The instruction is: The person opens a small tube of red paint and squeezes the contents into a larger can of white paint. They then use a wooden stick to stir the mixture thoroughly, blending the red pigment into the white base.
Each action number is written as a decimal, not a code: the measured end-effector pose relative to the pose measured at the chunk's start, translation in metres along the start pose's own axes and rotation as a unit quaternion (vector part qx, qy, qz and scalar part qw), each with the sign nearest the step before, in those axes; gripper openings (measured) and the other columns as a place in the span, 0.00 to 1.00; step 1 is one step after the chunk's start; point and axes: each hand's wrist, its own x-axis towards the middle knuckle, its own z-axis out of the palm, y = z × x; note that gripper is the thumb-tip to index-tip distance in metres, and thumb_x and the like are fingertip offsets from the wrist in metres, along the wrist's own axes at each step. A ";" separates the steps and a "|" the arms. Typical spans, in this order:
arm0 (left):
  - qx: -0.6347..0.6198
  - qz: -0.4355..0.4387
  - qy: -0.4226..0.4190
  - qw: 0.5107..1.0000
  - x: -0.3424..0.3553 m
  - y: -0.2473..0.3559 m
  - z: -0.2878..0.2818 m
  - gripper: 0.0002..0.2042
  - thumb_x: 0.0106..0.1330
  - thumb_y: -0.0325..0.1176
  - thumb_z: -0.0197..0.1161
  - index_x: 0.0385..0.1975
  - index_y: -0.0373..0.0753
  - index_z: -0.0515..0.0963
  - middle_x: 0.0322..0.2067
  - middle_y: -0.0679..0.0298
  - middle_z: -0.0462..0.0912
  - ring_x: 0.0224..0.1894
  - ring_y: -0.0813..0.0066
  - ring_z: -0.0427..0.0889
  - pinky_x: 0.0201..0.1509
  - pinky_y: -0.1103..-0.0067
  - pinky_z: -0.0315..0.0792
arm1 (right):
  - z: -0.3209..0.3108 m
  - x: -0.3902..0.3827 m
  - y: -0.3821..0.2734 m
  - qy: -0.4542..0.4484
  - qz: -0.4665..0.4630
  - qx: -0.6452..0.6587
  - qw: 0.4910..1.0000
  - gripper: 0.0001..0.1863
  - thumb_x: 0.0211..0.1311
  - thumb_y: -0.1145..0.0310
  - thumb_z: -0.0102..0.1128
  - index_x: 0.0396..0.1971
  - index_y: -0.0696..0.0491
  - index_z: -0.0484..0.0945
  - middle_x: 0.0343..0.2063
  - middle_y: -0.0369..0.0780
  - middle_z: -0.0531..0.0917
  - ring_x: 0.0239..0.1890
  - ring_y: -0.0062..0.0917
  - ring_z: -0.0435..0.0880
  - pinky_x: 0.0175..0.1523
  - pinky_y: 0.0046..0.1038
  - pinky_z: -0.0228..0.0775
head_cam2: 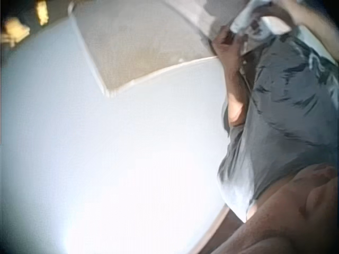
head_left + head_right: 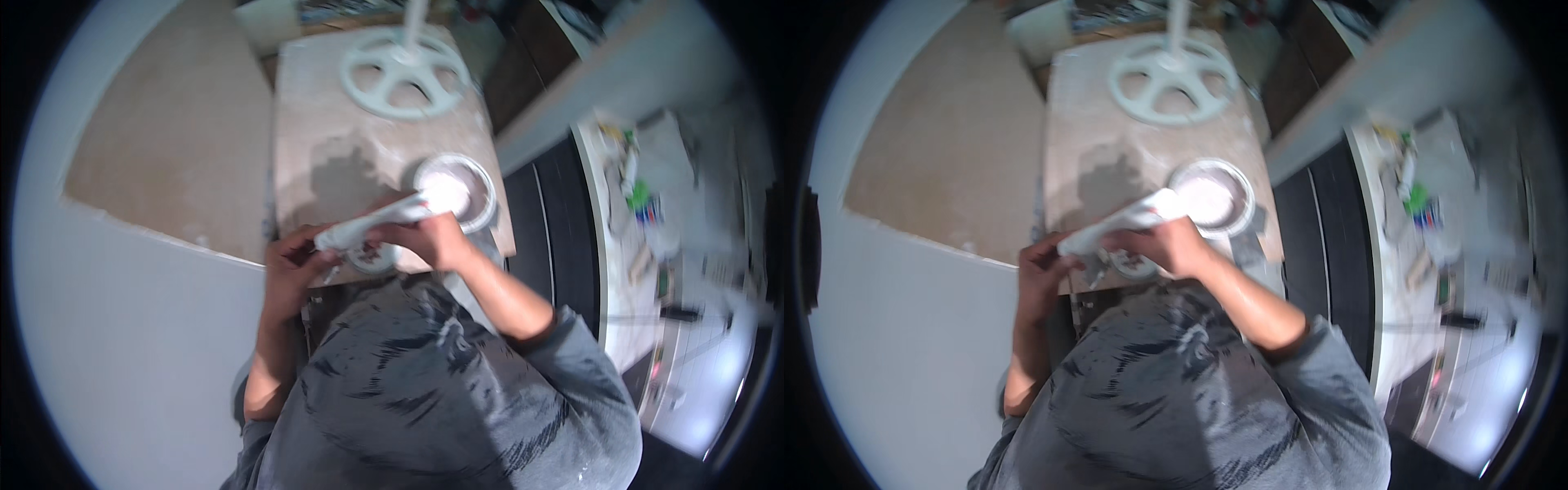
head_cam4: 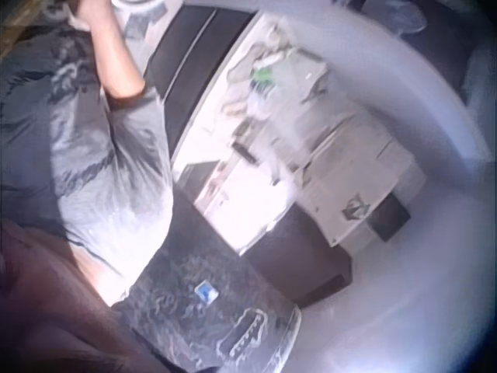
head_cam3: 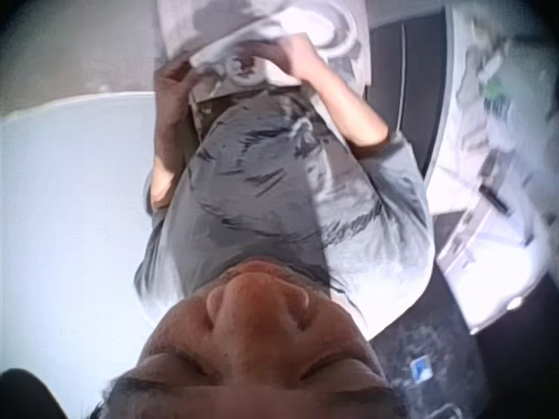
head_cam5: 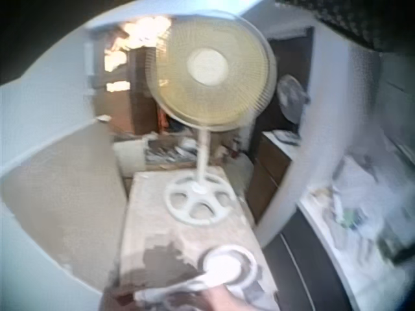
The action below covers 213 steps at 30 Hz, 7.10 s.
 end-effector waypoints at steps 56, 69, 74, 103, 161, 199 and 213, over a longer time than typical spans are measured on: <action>-0.192 -0.151 -0.126 0.961 -0.023 -0.025 0.046 0.28 0.61 0.39 0.76 0.56 0.29 0.75 0.50 0.56 0.82 0.53 0.66 0.81 0.61 0.70 0.74 | -0.045 -0.099 -0.053 0.038 -0.056 0.347 0.935 0.27 0.49 0.66 0.80 0.49 0.57 0.80 0.41 0.39 0.85 0.41 0.22 0.84 0.48 0.28 0.77; -0.091 -0.103 -0.189 0.972 -0.006 -0.033 0.065 0.28 0.62 0.42 0.76 0.57 0.32 0.74 0.48 0.60 0.81 0.50 0.70 0.81 0.54 0.76 0.74 | -0.025 -0.099 -0.008 0.189 -0.027 0.083 0.978 0.22 0.50 0.66 0.80 0.45 0.54 0.82 0.32 0.35 0.86 0.32 0.16 0.83 0.37 0.24 0.75; 0.024 -0.025 -0.032 0.999 0.030 -0.057 0.033 0.28 0.62 0.37 0.75 0.58 0.29 0.74 0.49 0.59 0.81 0.50 0.71 0.82 0.59 0.73 0.77 | -0.075 -0.129 -0.031 0.169 0.114 0.077 0.976 0.26 0.52 0.67 0.78 0.52 0.54 0.82 0.41 0.37 0.86 0.40 0.17 0.83 0.43 0.24 0.77; 0.367 -0.104 -0.542 0.749 0.051 -0.073 0.195 0.25 0.65 0.31 0.70 0.63 0.40 0.77 0.41 0.59 0.84 0.36 0.73 0.80 0.43 0.76 0.76 | -0.029 -0.359 0.088 0.022 0.290 0.370 0.882 0.11 0.66 0.74 0.66 0.48 0.56 0.84 0.40 0.35 0.87 0.46 0.18 0.84 0.55 0.24 0.76; 0.217 -0.109 -0.714 0.657 0.087 -0.008 0.277 0.04 0.41 0.25 0.54 0.18 0.40 0.72 0.18 0.66 0.74 0.23 0.62 0.74 0.56 0.62 0.67 | -0.053 -0.388 0.142 0.271 0.320 0.108 0.901 0.11 0.51 0.69 0.70 0.37 0.52 0.88 0.37 0.38 0.83 0.45 0.30 0.84 0.50 0.30 0.78; 0.405 -0.105 -0.861 0.288 0.024 -0.176 0.366 0.20 0.75 0.38 0.48 0.60 0.42 0.80 0.64 0.55 0.76 0.63 0.54 0.72 0.69 0.63 0.66 | -0.055 -0.415 0.143 0.274 0.387 0.078 0.877 0.07 0.50 0.72 0.70 0.30 0.56 0.88 0.29 0.44 0.86 0.32 0.34 0.87 0.40 0.32 0.79; 0.285 -0.151 -0.916 0.238 0.018 -0.204 0.367 0.23 0.79 0.43 0.43 0.65 0.38 0.70 0.62 0.54 0.76 0.56 0.50 0.76 0.64 0.66 0.65 | -0.048 -0.423 0.129 0.288 0.370 -0.031 0.883 0.05 0.54 0.76 0.68 0.32 0.56 0.87 0.28 0.43 0.85 0.31 0.36 0.86 0.38 0.34 0.78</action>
